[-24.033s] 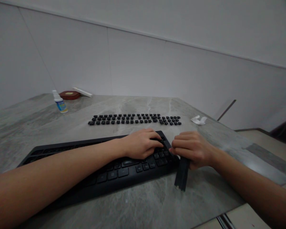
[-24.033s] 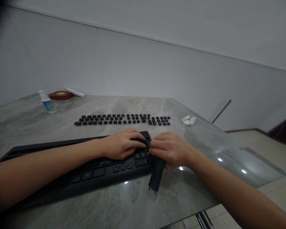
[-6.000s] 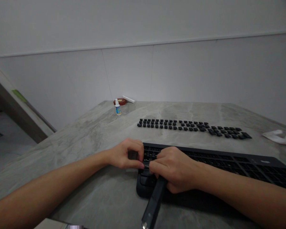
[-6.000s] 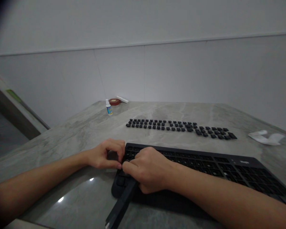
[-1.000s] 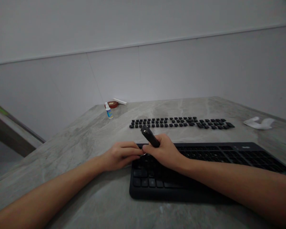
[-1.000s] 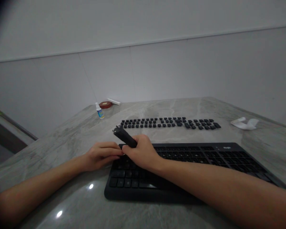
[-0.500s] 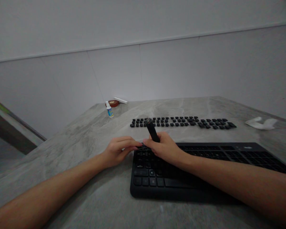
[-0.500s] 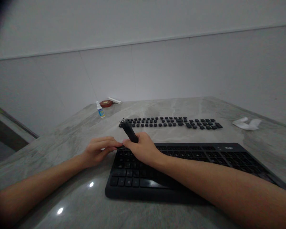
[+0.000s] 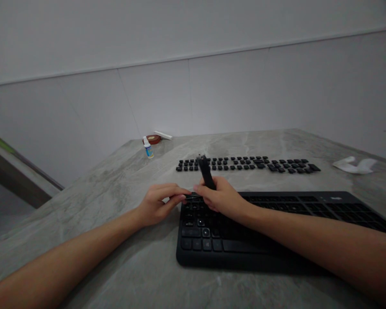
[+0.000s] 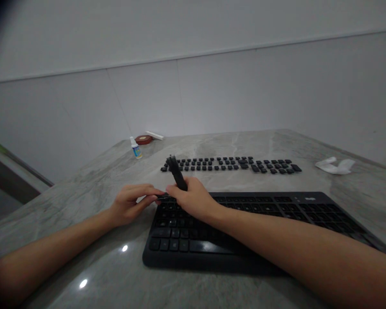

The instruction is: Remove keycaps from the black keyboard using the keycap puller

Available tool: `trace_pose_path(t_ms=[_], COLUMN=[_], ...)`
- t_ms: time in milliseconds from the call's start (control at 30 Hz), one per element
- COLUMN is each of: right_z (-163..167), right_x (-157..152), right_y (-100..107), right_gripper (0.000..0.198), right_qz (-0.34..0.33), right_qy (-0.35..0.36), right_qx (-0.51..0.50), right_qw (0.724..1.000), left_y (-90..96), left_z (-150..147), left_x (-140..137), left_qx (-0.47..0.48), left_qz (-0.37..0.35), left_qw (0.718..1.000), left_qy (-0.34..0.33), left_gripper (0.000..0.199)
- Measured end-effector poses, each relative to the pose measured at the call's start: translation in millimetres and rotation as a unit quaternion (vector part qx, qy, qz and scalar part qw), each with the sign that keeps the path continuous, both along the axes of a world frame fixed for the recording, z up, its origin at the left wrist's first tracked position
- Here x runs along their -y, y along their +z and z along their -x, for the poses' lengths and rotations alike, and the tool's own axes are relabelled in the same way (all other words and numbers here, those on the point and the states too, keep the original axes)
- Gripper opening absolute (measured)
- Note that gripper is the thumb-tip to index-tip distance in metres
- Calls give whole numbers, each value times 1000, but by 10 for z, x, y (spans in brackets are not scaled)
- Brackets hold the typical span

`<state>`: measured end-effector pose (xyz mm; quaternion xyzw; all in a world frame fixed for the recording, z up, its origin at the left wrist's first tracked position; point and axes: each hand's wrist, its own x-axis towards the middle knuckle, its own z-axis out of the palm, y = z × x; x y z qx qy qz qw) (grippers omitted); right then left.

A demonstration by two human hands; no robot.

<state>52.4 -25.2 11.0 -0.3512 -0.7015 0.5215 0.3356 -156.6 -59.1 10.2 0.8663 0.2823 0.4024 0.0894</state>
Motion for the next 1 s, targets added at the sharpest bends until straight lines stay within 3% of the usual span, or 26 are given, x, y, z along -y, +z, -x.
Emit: trace_pose_path(t_ms=[267, 667, 1000], right_z=[11, 31, -4], right_x=[29, -19, -8], right_y=[61, 49, 47], right_gripper=[13, 17, 18], right_qz=[59, 115, 82], right_qy=[31, 27, 60], right_qx=[-44, -63, -46], right_qw=[997, 991, 994], left_y=[45, 10, -25], left_z=[-26, -15, -2], left_x=[29, 36, 5], left_qx=[24, -3, -13], left_qz=[86, 106, 104], left_qw=[995, 993, 994], left_qy=[38, 41, 39], left_gripper=[21, 23, 20])
